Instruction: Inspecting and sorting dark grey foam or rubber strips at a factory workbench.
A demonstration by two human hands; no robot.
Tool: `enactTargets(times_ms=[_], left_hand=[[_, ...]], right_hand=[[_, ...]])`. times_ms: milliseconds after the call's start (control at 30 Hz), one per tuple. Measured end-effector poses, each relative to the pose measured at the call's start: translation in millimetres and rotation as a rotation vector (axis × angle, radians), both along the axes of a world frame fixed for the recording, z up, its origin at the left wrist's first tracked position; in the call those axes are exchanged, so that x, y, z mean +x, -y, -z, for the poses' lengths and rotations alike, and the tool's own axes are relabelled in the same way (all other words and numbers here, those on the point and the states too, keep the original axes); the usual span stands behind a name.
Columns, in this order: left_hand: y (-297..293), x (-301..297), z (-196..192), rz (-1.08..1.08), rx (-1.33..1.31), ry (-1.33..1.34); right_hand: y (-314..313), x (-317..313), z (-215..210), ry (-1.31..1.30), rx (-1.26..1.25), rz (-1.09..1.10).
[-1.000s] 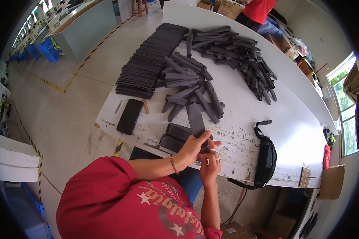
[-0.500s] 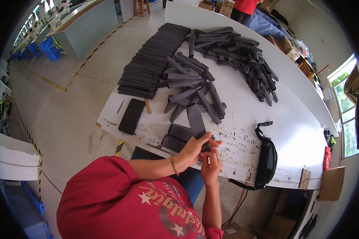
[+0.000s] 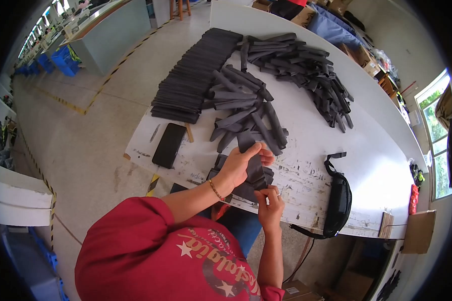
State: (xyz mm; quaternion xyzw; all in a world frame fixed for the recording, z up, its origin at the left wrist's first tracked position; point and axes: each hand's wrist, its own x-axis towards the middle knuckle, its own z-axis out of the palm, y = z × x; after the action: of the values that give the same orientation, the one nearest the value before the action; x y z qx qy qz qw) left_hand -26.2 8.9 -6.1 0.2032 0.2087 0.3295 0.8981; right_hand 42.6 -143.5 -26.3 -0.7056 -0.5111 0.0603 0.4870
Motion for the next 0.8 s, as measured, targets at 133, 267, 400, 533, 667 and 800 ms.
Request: enactTargets(times_ms=[133,267,400,533,667,800], left_hand=[[-3,2,2,-0.007,-0.017,-0.065],[-1,2,0,-0.054,-0.075,-0.121],[5,4,5,-0.063,-0.096,-0.126],[11,4,9,-0.064,-0.099,-0.160],[12,2,14,-0.084,-0.088,-0.166],[10,1,20,-0.068,-0.074,-0.167]], right_hand=[[3,-4,1,-0.014,-0.008,-0.002],[9,-6,2,0.063,-0.004,-0.002],[10,-9,-1,0.088,-0.005,0.010],[7,-9,3,0.100,0.011,0.013],[6,-9,5,0.013,-0.026,0.004],[2,-9,-2,-0.088,-0.052,0.018]])
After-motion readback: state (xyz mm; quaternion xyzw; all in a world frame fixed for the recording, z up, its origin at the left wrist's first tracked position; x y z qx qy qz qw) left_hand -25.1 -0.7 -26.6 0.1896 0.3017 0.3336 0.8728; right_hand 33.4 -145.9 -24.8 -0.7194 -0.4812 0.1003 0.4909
